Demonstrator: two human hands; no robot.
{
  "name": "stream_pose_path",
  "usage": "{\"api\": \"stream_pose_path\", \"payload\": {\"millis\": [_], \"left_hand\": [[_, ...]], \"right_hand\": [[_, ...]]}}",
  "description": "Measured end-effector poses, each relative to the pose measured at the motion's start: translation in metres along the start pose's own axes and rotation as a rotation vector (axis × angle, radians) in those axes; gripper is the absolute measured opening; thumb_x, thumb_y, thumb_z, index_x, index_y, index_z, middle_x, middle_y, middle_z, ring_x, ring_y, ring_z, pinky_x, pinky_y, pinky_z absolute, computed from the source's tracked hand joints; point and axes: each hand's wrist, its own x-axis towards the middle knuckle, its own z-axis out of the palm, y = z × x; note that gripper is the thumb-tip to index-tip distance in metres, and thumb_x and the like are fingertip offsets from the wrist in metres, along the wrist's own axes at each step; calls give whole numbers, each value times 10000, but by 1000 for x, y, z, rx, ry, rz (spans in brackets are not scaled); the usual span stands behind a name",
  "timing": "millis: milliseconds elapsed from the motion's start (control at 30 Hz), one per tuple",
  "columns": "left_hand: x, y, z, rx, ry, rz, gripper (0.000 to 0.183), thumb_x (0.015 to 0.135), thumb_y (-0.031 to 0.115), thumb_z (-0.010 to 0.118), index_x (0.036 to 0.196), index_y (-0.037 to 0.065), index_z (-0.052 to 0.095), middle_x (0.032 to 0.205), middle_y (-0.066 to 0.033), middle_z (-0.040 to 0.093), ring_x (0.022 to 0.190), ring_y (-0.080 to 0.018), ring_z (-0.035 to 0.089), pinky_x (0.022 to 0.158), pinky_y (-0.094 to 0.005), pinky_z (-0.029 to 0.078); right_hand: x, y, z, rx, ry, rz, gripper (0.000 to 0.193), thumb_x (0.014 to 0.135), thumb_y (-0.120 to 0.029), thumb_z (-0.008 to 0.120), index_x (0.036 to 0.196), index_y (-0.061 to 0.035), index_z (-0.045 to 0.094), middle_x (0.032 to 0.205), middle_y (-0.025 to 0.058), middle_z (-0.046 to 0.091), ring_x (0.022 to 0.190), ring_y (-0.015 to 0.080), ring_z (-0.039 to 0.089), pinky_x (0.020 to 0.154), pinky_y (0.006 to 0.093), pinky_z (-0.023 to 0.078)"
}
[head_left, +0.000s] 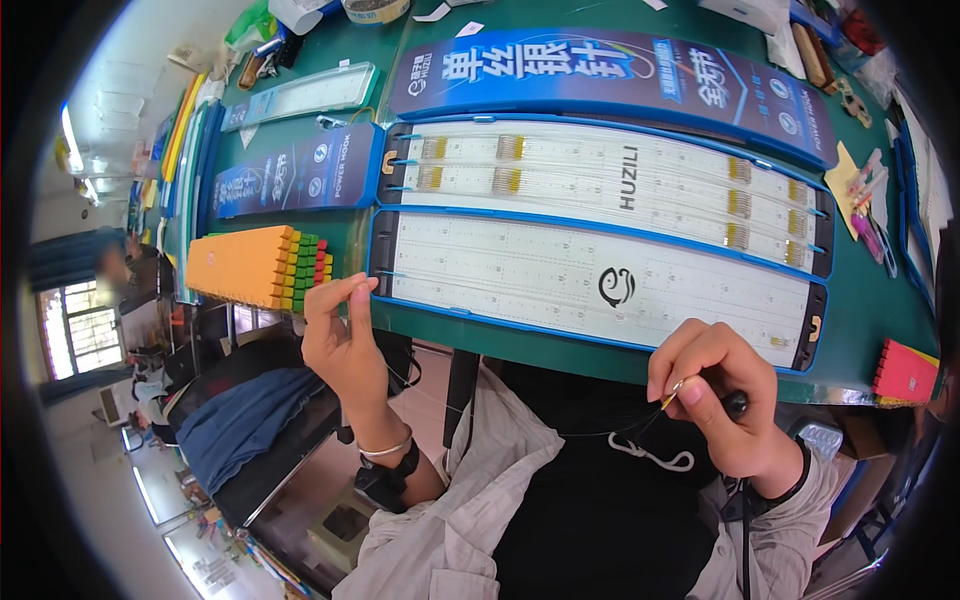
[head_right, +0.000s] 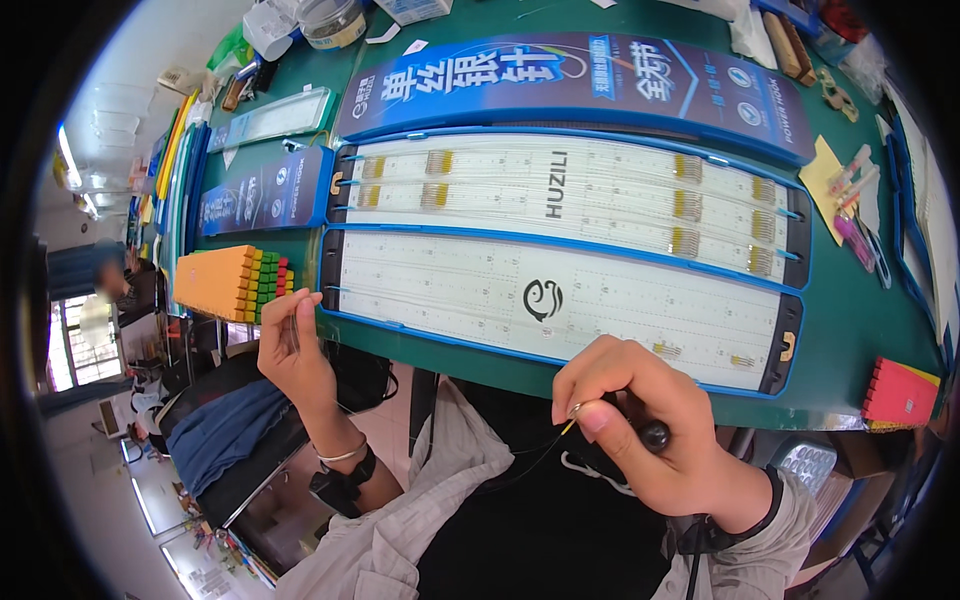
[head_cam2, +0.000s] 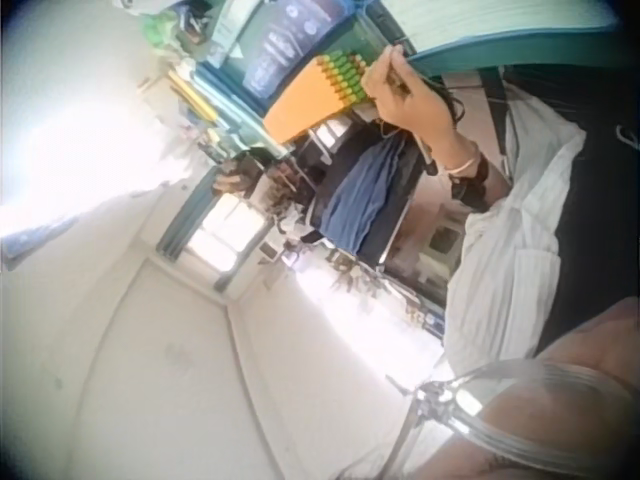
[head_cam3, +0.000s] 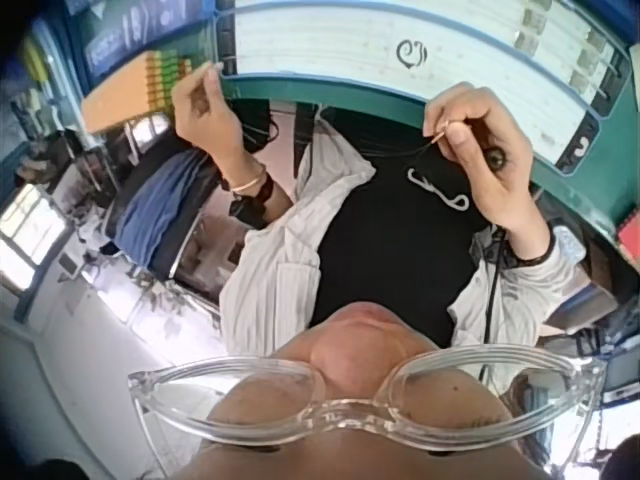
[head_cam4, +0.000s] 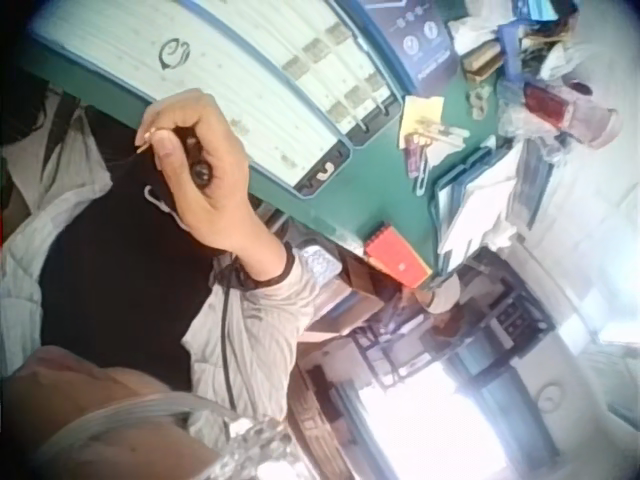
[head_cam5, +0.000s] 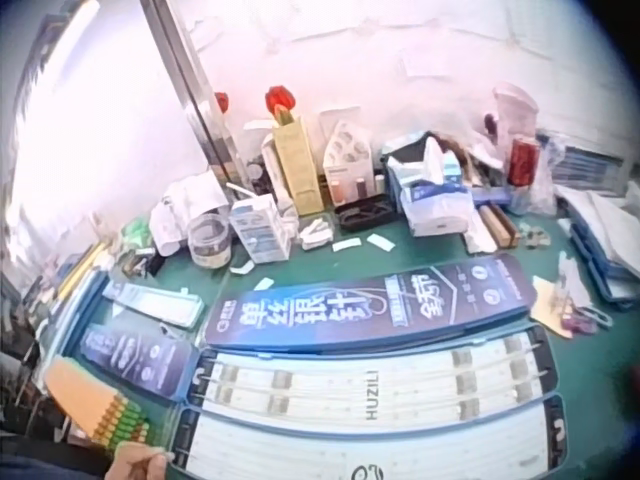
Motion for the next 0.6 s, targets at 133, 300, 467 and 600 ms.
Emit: {"api": "stream_pose_path", "payload": {"millis": [133, 300, 467, 600], "left_hand": [[-1, -4, 6, 42, 39, 22, 92, 901, -69, 640, 979, -23, 648, 933, -98, 692, 903, -171, 625, 870, -282, 470], [-2, -12, 11, -51, 115, -82, 84, 879, -77, 665, 935, -17, 646, 981, -136, 718, 933, -190, 655, 898, -293, 476], [-1, -19, 9, -11, 69, 47, 112, 843, -104, 688, 909, -18, 659, 993, -147, 720, 946, -194, 651, 891, -299, 483], [-1, -23, 7, 28, 59, 72, 127, 833, -108, 696, 914, -16, 662, 982, -139, 719, 933, -193, 647, 878, -300, 484]], "right_hand": [[12, 4, 2, -16, -30, -39, 46, 984, -26, 512, 981, 8, 542, 947, 163, 607, 751, 141, 520, 676, 260, 421], [21, 10, 0, -54, -50, -54, 34, 968, -16, 522, 974, 11, 543, 914, 175, 616, 778, 184, 558, 689, 292, 441], [27, 13, -1, -55, -58, -68, 52, 978, -37, 508, 972, 4, 539, 921, 178, 617, 736, 152, 540, 675, 271, 452], [28, 15, -1, -29, -40, -72, 83, 995, -64, 492, 970, 5, 529, 926, 179, 613, 696, 118, 515, 665, 244, 457]]}}
